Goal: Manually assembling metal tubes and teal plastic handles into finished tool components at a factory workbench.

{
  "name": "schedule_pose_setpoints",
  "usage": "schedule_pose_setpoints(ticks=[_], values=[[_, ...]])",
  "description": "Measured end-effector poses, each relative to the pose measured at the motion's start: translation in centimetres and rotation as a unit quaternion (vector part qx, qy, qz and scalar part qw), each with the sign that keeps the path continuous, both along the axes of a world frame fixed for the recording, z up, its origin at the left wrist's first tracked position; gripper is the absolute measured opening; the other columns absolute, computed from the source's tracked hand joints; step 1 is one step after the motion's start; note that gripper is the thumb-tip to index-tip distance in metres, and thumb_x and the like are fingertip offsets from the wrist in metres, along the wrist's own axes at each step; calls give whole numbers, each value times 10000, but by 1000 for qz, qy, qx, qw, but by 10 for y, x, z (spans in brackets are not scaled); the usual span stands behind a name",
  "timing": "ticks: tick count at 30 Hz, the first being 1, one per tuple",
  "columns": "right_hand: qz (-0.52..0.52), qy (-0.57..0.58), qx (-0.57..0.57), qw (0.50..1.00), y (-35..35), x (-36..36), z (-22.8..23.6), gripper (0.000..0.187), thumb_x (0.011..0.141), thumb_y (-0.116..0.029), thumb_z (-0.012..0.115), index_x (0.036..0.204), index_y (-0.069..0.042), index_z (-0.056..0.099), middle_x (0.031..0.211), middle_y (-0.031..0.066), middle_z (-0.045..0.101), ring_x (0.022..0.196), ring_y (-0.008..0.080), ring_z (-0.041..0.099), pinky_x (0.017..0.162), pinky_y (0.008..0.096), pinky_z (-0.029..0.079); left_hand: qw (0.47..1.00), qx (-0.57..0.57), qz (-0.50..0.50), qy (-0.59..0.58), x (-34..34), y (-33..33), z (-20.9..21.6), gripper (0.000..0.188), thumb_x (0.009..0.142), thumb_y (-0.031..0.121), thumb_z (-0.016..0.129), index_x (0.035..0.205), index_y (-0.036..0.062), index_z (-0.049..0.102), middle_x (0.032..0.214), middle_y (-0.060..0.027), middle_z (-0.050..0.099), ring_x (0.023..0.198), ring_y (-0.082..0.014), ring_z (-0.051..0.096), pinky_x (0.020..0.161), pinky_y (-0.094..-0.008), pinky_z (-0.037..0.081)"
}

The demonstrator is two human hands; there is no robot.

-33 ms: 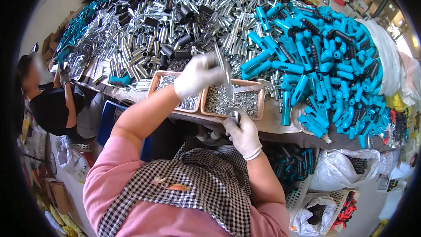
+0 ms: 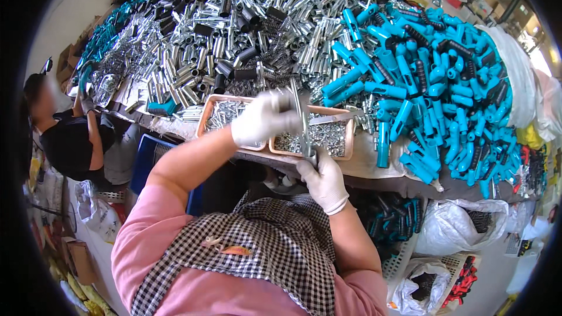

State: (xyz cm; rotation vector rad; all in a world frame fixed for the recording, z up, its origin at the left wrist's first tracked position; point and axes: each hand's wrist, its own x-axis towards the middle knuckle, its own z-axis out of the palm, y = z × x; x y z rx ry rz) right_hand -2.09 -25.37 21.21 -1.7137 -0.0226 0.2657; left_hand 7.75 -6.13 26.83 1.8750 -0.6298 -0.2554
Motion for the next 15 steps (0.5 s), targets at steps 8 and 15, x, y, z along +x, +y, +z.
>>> schedule_pose_setpoints(ticks=[8,15], values=[[134,-117,66,982,15,-15,-40,437,906,-295,682,1201,-3,544,992,130,656,886,240,644,827,340,504,969,1,-244,-26,-14,15,-33,352,828,-73,554,1163,-1,632,1165,-133,643,1131,-273,598,1004,-403,453],[84,-240,19,967,8,-18,-17,483,873,-479,670,1022,-24,600,1072,141,651,989,280,632,902,348,482,737,536,-95,-401,91,-33,-30,202,808,188,637,983,203,738,1114,-103,626,1078,-279,584,859,-383,488]])
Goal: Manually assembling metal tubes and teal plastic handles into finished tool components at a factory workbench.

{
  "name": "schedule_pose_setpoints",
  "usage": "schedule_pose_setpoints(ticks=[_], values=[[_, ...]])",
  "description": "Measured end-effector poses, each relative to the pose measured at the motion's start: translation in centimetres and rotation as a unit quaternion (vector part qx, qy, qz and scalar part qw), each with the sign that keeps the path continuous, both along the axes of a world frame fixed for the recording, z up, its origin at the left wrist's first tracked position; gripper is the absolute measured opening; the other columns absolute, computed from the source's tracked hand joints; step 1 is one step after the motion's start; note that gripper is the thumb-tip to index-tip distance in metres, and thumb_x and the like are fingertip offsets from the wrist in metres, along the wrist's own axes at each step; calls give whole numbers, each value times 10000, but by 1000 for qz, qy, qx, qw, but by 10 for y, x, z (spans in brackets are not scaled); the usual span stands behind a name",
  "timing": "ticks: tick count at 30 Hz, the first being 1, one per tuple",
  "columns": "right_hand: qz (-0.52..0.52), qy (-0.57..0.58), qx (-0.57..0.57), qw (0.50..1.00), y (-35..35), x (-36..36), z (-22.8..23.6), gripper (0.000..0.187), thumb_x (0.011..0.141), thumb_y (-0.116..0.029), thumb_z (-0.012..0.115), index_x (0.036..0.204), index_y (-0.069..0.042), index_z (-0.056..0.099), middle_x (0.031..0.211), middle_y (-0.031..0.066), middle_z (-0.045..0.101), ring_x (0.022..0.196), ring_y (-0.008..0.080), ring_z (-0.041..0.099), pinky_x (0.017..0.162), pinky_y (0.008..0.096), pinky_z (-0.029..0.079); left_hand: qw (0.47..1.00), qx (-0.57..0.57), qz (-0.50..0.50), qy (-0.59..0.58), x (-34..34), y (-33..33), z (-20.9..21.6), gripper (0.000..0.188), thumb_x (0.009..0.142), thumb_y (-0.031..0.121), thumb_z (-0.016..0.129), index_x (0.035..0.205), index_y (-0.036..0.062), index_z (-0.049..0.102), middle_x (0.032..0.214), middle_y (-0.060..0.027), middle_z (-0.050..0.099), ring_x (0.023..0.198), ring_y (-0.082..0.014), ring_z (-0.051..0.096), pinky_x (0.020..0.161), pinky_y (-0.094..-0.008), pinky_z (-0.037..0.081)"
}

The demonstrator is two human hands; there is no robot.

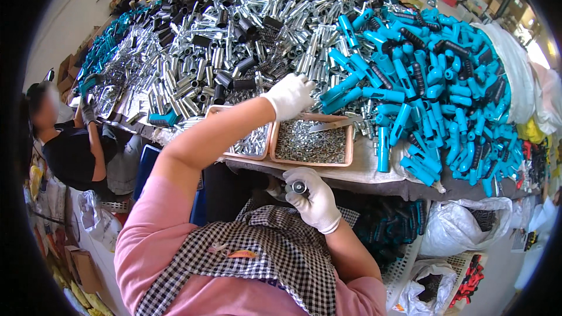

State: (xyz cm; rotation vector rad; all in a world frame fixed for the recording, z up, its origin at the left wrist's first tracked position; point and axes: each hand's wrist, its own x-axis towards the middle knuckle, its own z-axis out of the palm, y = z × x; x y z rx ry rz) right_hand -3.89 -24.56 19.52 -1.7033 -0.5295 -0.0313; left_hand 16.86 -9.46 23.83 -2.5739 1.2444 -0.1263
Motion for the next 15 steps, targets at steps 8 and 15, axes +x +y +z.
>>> schedule_pose_setpoints(ticks=[8,15], values=[[-133,-53,-75,987,-22,-1,-5,568,844,-566,667,1038,-34,625,1079,141,549,947,251,582,836,336,482,997,-7,23,67,64,11,1,177,825,146,594,915,71,728,922,-160,696,891,-339,687,800,-420,557],[-194,67,64,977,-22,0,-14,545,861,-528,677,1057,-26,597,905,36,591,763,139,599,676,263,496,560,-730,304,248,53,89,-1,248,971,211,557,1051,1,664,714,-43,645,514,-91,580,428,-235,424]])
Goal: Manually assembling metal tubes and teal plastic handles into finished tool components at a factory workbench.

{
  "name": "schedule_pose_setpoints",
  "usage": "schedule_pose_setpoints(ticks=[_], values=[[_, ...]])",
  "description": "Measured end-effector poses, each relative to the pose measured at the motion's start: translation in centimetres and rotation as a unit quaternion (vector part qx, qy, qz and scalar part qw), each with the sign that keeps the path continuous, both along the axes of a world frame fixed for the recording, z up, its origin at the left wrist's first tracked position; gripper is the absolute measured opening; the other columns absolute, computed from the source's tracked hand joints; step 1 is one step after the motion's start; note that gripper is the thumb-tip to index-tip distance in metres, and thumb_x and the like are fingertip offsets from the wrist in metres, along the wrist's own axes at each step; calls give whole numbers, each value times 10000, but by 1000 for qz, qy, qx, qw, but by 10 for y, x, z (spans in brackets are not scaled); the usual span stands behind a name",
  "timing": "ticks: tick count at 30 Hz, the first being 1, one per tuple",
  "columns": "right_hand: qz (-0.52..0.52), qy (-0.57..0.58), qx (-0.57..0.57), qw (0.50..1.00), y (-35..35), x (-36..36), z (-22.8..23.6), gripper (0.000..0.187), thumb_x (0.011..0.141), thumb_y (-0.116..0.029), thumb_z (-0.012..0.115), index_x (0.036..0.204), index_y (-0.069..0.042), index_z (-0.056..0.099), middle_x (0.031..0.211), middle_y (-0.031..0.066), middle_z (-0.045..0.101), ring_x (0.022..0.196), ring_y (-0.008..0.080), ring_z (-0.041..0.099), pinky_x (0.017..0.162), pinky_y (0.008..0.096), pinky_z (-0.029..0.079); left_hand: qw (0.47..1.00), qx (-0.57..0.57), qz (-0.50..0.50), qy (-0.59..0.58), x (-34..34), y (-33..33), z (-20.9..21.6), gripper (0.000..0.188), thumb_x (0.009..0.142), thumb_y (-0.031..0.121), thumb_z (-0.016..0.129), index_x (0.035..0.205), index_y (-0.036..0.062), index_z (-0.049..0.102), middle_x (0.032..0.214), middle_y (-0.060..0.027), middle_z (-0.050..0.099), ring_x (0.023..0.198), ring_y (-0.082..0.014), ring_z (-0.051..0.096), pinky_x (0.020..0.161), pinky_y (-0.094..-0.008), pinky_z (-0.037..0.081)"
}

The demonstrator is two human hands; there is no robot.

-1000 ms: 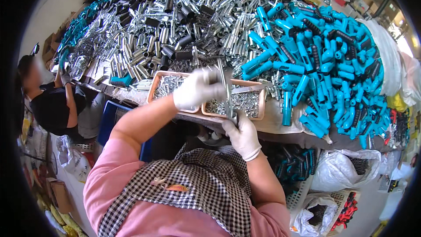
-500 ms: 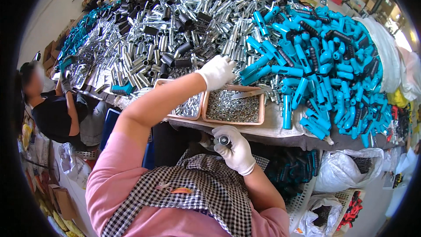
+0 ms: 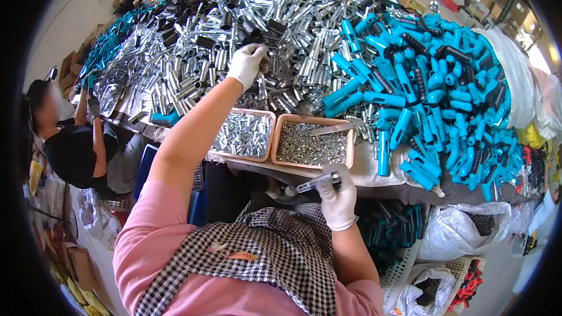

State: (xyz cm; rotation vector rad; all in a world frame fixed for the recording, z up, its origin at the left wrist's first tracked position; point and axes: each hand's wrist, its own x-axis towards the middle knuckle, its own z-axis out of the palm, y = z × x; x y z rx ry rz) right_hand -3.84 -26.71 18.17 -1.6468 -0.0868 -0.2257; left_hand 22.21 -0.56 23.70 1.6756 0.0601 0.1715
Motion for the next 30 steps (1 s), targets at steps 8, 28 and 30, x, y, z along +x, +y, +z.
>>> schedule_pose_setpoints(ticks=[8,28,30], values=[[15,253,418,872,1,9,-2,162,924,-144,553,1057,-56,527,1030,209,664,721,210,677,577,305,589,995,85,47,37,-26,18,-19,266,946,245,613,1065,18,684,780,-114,696,566,-190,651,485,-316,506],[25,183,91,979,16,7,26,366,911,-87,573,1240,71,545,766,61,598,459,46,411,392,197,303,987,-123,41,92,-58,12,-21,219,969,264,600,919,54,630,674,-24,592,452,-92,505,383,-222,354],[15,166,104,981,15,14,23,373,909,-69,574,1259,55,535,710,8,515,458,44,388,393,203,293,979,-161,-24,120,-61,12,-18,226,967,265,602,932,42,605,698,-42,609,477,-110,552,397,-249,387]])
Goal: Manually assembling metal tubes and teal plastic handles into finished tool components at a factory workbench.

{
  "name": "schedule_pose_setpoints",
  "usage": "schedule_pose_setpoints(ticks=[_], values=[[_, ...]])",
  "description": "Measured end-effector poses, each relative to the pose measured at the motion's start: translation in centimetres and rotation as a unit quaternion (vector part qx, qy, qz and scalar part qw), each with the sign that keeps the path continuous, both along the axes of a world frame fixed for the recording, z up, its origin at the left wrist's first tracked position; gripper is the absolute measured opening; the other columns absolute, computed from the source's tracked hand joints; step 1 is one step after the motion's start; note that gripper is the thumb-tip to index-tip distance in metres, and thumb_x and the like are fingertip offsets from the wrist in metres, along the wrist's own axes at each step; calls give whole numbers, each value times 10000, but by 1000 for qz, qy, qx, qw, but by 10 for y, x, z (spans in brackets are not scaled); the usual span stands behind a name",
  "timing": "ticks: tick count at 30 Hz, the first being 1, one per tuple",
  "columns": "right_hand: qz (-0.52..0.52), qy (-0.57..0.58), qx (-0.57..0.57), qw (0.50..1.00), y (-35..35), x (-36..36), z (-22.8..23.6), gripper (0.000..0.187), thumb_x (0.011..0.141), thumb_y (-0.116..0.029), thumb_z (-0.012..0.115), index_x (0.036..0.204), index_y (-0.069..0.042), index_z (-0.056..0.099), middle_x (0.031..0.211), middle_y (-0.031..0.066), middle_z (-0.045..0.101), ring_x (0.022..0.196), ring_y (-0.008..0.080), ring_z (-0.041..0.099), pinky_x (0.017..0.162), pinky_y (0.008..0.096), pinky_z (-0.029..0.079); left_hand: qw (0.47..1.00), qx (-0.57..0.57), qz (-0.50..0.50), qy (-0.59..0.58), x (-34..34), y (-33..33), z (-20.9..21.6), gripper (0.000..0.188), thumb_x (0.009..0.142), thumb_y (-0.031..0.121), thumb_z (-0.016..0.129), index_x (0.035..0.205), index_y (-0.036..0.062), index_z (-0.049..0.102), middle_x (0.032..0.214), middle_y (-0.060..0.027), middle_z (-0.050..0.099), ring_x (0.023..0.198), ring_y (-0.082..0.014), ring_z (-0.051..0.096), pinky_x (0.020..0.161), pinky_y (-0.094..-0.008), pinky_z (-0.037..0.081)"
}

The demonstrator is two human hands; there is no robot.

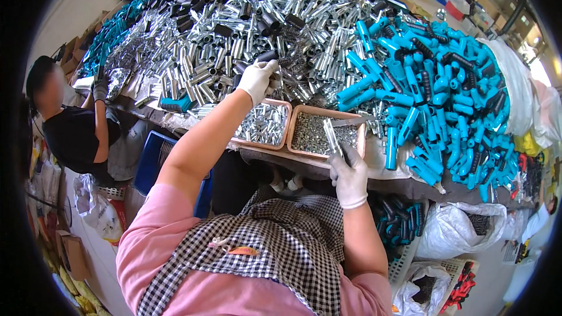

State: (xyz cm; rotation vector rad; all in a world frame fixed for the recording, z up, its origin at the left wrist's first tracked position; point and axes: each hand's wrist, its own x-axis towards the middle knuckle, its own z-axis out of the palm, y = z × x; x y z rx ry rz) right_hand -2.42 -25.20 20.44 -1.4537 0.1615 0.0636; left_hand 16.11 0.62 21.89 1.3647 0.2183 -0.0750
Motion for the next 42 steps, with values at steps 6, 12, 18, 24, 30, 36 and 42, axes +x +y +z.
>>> schedule_pose_setpoints(ticks=[6,12,18,24,30,36,42], values=[[-61,7,173,983,19,54,4,178,929,-130,619,1091,-80,568,896,32,619,606,78,510,468,198,354,996,64,-46,-44,-29,-32,14,252,977,247,578,851,31,603,671,-33,599,469,-82,537,370,-231,400],[-27,-12,184,982,45,75,-9,296,938,-195,624,1186,-62,534,1038,68,635,747,177,672,471,230,453,993,94,-42,-58,-46,-54,10,238,973,224,602,892,2,631,667,-23,596,468,-88,535,401,-248,423],[-92,-15,240,966,60,80,-17,184,855,-63,627,1032,-41,580,844,23,608,657,118,582,584,251,475,977,141,-106,-120,-63,-70,-4,256,999,232,551,1034,-14,611,747,-30,596,593,-82,581,511,-233,504],[-108,-40,254,960,50,82,-24,237,822,-52,632,1048,-31,563,800,13,573,648,108,557,590,251,470,948,229,-212,-61,-74,-66,17,311,958,231,625,1105,-43,624,801,-85,653,644,-101,610,602,-273,511],[-74,-25,164,983,50,75,-14,295,826,-28,633,1106,-26,540,794,1,570,594,84,547,487,221,457,845,420,-56,-328,-66,-67,-12,357,783,169,732,1076,-25,667,936,-211,683,918,-377,654,836,-420,513],[-98,-57,63,992,43,75,-16,237,816,-34,653,1041,-36,580,770,-20,561,567,56,517,450,193,428,887,356,11,-295,-72,-63,1,357,829,216,734,1108,2,671,942,-198,689,845,-315,680,766,-368,534],[-80,-178,-323,926,17,84,-20,311,750,-108,694,1029,26,667,760,78,637,669,187,599,641,331,498,880,312,20,-356,-75,-42,7,313,848,143,698,1130,11,661,998,-147,684,889,-258,673,795,-339,526]])
